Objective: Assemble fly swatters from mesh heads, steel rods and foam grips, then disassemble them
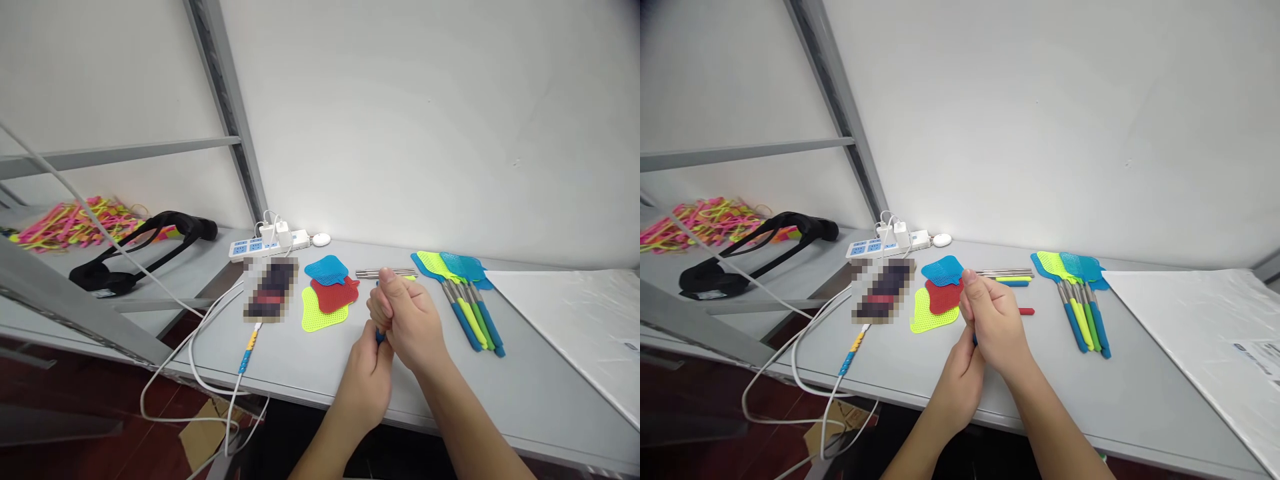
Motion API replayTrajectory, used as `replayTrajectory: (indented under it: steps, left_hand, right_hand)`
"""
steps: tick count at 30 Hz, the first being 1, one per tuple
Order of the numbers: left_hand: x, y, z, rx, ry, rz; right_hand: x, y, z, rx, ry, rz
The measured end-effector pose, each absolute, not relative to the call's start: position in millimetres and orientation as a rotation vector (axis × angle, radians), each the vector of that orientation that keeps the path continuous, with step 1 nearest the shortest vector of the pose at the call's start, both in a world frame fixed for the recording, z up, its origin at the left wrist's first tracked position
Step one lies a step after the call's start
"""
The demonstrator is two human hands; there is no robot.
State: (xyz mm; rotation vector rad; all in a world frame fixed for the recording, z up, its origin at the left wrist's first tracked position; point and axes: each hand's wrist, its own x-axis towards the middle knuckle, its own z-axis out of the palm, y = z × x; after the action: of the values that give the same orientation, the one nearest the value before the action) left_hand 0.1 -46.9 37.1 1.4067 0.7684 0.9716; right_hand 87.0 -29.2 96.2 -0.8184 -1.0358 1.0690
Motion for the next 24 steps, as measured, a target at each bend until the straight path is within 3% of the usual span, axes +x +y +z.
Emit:
replayTrajectory:
  steps: [24]
  left_hand:
    - [-2.1, -45.2, 37.2, 1.286, 0.775, 1.029]
  right_hand:
    - [72.9, -18.0, 96.7, -0.888, -1.076, 1.145]
